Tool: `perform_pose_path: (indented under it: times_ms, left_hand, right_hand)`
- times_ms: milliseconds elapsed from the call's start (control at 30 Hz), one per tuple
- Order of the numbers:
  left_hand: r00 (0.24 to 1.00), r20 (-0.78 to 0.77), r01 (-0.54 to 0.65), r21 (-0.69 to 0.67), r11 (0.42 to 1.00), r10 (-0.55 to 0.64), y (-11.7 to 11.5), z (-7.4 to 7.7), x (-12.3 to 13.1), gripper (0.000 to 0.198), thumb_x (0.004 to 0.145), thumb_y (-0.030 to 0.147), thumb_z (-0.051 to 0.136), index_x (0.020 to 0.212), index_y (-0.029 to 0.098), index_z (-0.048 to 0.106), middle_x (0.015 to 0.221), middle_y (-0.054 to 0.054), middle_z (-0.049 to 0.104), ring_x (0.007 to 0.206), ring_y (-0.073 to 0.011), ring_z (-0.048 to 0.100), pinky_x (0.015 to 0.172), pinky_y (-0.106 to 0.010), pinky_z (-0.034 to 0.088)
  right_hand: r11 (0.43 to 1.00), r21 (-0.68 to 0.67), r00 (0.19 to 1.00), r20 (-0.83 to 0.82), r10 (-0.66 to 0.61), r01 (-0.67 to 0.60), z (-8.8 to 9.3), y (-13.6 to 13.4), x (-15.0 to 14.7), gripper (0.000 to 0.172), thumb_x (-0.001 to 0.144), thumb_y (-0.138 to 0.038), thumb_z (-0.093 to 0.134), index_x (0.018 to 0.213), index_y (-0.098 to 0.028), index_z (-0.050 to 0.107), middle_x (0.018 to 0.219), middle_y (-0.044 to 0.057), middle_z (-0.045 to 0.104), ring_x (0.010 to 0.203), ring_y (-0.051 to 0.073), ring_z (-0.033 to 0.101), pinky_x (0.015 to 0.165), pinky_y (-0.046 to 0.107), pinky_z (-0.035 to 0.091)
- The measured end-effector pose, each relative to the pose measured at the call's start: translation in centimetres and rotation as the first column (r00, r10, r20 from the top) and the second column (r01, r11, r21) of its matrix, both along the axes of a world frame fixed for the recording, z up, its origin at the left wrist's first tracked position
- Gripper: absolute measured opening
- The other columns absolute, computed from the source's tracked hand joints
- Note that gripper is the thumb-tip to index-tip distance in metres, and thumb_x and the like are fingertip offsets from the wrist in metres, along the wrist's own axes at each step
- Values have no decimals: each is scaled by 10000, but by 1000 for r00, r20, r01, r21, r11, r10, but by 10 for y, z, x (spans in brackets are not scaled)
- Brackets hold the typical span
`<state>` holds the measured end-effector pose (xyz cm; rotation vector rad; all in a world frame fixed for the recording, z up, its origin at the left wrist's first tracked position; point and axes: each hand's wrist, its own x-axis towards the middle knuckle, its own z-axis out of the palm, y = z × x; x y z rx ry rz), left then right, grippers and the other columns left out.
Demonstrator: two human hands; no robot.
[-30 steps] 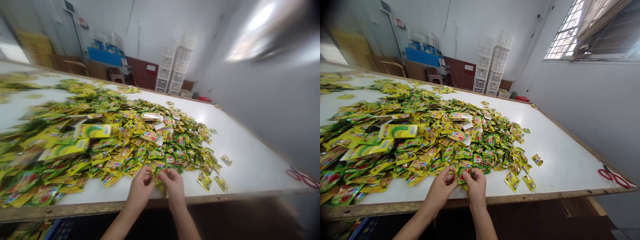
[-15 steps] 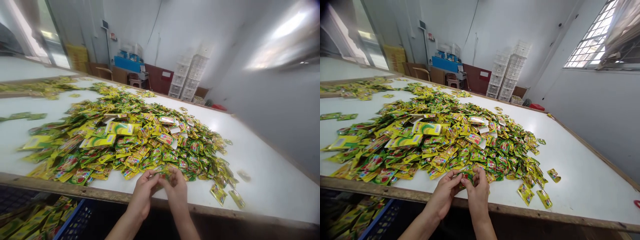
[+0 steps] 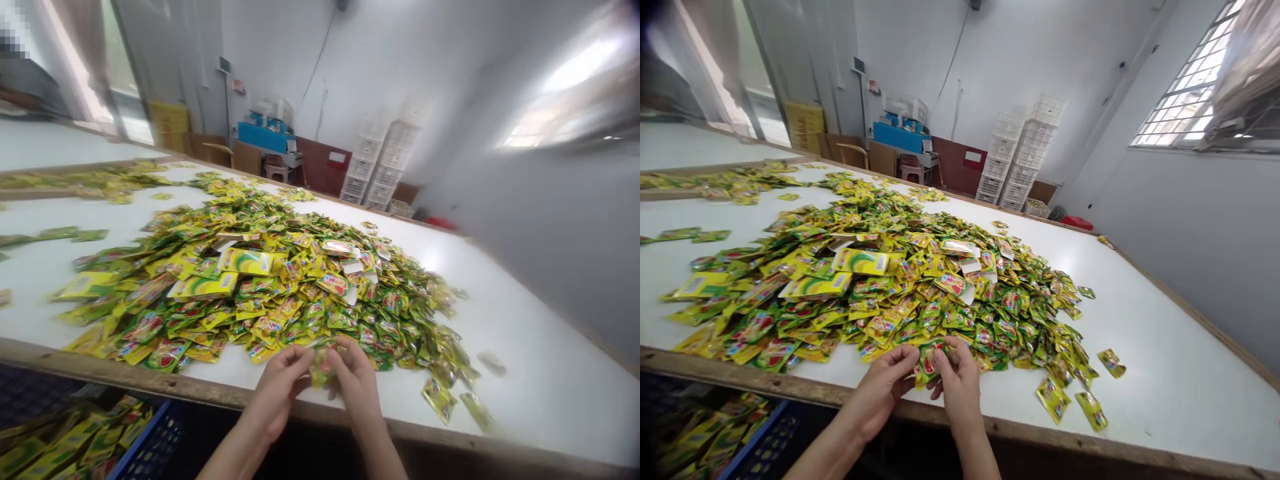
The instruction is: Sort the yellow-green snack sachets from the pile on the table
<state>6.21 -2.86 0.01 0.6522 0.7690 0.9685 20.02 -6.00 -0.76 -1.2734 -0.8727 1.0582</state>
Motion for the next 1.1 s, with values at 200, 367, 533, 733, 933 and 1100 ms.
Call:
perform_pose_path:
  times_ms: [200,367,533,733,933,1100]
  left_hand:
    - [1000,-9,3,-53,999,-4,7,-9,0,270,762,323,775,697,162,568,743,12,614,699,-115,592,662,-236,513]
    - [999,-44,-12,-35,999,11,4,-7,8,257,754,303,776,688,162,572,663,33,603,621,-102,570,631,-229,514]
    - [999,-45,9,-27,1000,-10,-1,0,9,237,810,398,706,832,173,635,761,-2,669,678,-133,624,645,-250,518]
    - [984,-172,47,40,998,-39,0,1,9,243,733,315,796,877,150,690,804,-14,672,713,-124,611,653,-223,509]
    - [991,-123,54,-15,998,-56,2,-2,8,257,708,325,804,864,146,706,855,-38,682,753,-145,627,738,-283,534]
    - [975,-223,3,-10,1000,-5,4,-2,10,271,677,350,817,839,152,727,773,-26,690,678,-142,605,579,-213,471]
  right_hand:
    - [949,43,950,-4,-312,312,11,-6,27,292,771,-426,730,823,-179,583,648,-44,572,430,57,447,349,147,345]
    - [999,-34,999,34,-34,35,21,-8,21,269,719,-381,767,812,-149,668,591,-19,603,417,72,456,349,167,331]
    - [994,-104,994,109,-24,35,9,-3,15,265,696,-379,766,761,-141,670,528,-23,595,393,84,474,343,177,350]
    - [987,-119,993,29,113,-109,2,-4,17,357,621,-367,827,858,-143,683,625,-18,620,478,96,510,373,177,387]
    - [997,-83,991,-131,-8,-3,0,-7,20,321,618,-310,822,790,-178,584,688,-20,601,607,136,571,483,223,495]
    - [996,-25,996,-5,89,-89,15,-10,36,210,742,-278,700,931,-191,672,843,33,656,701,172,623,497,218,456]
